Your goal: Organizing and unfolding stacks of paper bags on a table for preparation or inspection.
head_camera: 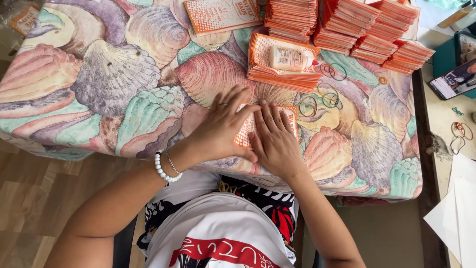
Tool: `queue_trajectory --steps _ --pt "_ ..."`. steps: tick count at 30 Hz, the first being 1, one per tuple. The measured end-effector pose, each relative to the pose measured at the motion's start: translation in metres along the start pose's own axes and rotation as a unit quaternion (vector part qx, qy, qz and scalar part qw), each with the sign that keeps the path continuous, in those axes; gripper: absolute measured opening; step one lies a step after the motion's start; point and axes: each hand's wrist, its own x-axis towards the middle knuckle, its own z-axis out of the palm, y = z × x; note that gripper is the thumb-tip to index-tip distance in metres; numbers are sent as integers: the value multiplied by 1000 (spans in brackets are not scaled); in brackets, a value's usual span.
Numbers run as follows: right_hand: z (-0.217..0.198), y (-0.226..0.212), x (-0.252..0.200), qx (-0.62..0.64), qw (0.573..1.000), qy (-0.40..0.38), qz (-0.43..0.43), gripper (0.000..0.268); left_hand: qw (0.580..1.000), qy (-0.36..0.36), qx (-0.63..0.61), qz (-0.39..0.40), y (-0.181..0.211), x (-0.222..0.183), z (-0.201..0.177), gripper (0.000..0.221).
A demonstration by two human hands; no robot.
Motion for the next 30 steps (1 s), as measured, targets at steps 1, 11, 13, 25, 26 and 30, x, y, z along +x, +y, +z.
queue_trajectory --steps 1,11,13,25,26,30 --pt "3 1 0 1 1000 -2 0 68 1000 -1 -2 -2 6 3 3 113" --pt "0 1 1 -2 1000 3 7 68 984 -93 151 -28 0 -2 28 64" --pt "-1 1 1 -6 1000 5 5 67 984 -95 148 -35 0 -2 28 66" --pt "-17 20 10 30 998 -61 -18 67 984 -77 156 -29 -9 -3 42 63" --pt "-28 26 14 84 991 -104 -27 84 988 -61 142 -24 -8 -5 40 55" --pt "-55 48 36 89 984 -141 -68 131 993 -16 120 3 -10 -8 43 41"
